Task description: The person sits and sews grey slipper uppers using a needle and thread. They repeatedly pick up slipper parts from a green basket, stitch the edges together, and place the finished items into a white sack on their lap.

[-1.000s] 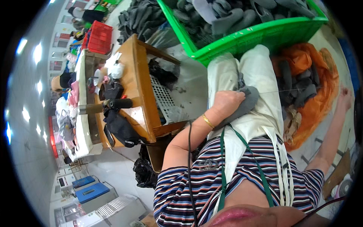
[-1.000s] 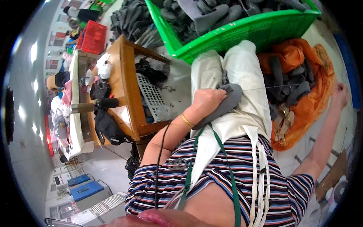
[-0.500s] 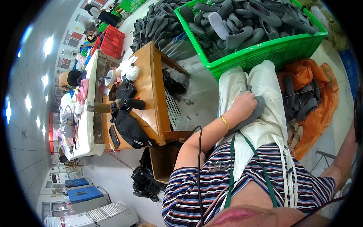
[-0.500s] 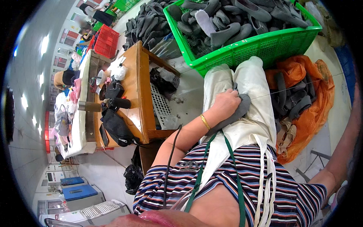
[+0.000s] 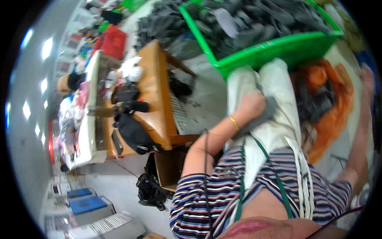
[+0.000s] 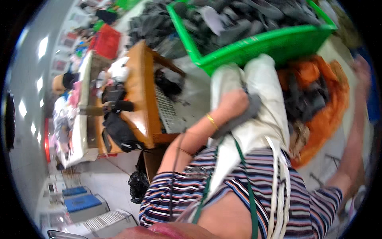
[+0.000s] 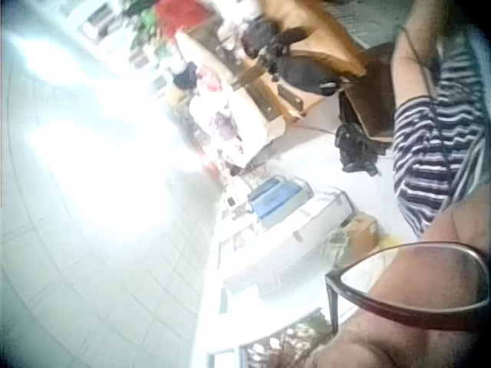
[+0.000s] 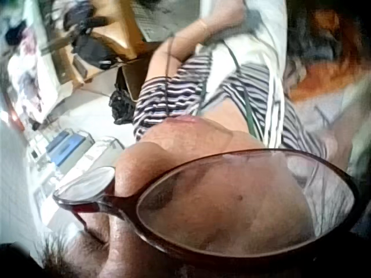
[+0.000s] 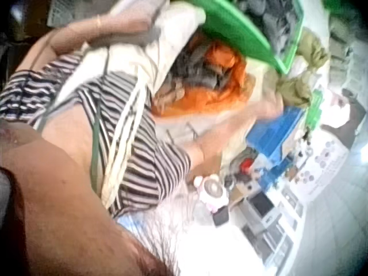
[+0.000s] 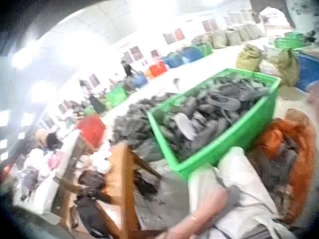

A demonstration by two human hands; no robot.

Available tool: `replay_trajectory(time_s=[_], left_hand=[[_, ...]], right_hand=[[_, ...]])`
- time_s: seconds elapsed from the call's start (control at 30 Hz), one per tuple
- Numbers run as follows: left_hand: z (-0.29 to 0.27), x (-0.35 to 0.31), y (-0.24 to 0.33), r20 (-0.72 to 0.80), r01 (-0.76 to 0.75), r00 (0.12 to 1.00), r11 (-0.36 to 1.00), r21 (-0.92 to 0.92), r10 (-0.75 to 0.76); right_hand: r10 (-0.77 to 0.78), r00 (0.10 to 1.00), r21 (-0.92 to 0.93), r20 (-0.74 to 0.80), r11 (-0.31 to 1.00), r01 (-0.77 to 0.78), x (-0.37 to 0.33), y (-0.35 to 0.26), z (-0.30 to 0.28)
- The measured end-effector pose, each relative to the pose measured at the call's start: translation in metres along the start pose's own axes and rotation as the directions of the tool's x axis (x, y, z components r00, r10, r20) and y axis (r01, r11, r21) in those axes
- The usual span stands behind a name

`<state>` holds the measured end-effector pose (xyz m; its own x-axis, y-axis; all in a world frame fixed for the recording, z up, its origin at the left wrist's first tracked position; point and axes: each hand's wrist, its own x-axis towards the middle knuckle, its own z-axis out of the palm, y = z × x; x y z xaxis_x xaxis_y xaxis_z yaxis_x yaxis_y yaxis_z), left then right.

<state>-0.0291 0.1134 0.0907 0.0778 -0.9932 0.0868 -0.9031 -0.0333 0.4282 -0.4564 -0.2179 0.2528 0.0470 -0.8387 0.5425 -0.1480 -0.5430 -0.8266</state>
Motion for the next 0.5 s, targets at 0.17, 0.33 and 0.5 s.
replay_trajectory(time_s=[0.17,0.33,0.5], left_hand=[[-0.015,0.001,-0.013,-0.016,0.101,0.994,0.940,-0.325,-0.112],[-0.004,-0.007,-0.035,0.038,0.200,0.974,0.768,-0.608,-0.224],[-0.002,-0.006,-0.035,0.096,0.234,0.970,0.746,-0.623,-0.223]], right_hand=[[0.107,0.759,-0.199,0.642,0.979,0.030,-0.147,-0.061,0.165],[-0.147,0.486,-0.174,0.862,0.814,0.554,-0.218,-0.056,0.226],[-0.126,0.376,-0.140,0.918,0.785,0.604,-0.253,-0.043,0.263]])
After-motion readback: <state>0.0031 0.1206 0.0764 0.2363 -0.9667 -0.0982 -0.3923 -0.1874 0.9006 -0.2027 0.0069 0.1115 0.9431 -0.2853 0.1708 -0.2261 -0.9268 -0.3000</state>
